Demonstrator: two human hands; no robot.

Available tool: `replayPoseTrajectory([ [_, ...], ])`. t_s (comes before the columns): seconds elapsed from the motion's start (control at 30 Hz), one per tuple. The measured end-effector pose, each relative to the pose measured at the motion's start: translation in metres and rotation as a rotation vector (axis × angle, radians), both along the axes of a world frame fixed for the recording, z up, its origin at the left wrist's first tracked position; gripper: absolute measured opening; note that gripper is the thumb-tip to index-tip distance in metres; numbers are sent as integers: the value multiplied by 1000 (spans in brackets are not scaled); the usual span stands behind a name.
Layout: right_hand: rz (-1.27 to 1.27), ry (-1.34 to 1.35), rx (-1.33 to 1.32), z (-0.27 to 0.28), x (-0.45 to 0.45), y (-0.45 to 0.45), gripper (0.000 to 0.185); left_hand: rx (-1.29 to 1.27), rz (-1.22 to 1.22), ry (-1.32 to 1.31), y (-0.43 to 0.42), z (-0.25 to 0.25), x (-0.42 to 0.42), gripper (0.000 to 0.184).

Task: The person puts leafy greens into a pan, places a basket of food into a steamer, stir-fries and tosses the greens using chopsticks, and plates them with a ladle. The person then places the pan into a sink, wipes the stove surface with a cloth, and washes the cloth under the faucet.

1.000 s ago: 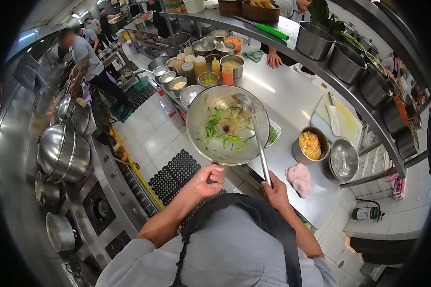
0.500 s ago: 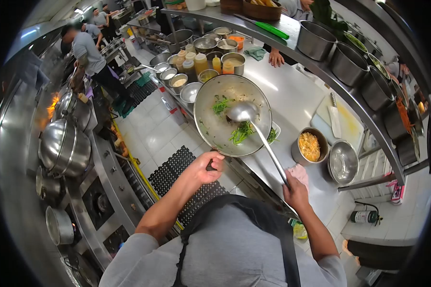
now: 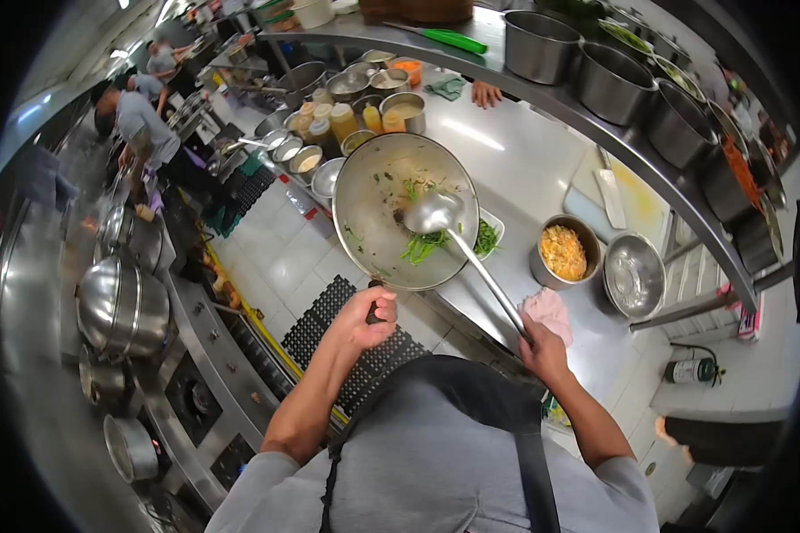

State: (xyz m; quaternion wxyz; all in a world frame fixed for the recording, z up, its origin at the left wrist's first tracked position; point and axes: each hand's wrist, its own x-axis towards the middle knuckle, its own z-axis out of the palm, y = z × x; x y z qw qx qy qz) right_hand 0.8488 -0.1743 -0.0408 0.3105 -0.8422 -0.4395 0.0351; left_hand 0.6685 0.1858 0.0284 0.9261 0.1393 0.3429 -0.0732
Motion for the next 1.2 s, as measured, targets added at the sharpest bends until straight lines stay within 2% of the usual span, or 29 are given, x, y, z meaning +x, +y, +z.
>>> replayPoseTrajectory([
  [0.03,-8,54,-10,6,1,17,62,-10,-21,-11,0,0,1,29],
  [0.1,5,-18,82,6,7,53,61,-33,-62,-32,1,-1,2,30],
  [0.2,-52,-12,34,6,6,75,61,-15,-39,-21,-6,3,4,22],
  [0.33,-123,164,99,-25,-12,22,57,-77,14,-113,-6,-7,13,19],
  [0.43,-92,285,-27,6,-32,-9,56,-10,4,-100,-4,-3,24,21],
  [0.57,21,191,66,24,-35,15,58,35,-39,-72,4,6,31,25],
  [0.67,101,88,108,17,-19,27,62,54,-27,-36,5,10,37,25],
  [0.83,35,-110,-177,3,13,-36,65,66,-35,-39,16,11,42,26],
  [0.93,-30,-96,-150,2,20,-40,66,90,-11,-33,17,11,45,25],
  [1.07,-72,63,145,-5,13,2,61,119,24,-18,16,3,53,24],
  [1.2,-107,126,143,-10,4,17,60,213,16,-15,12,5,64,23],
])
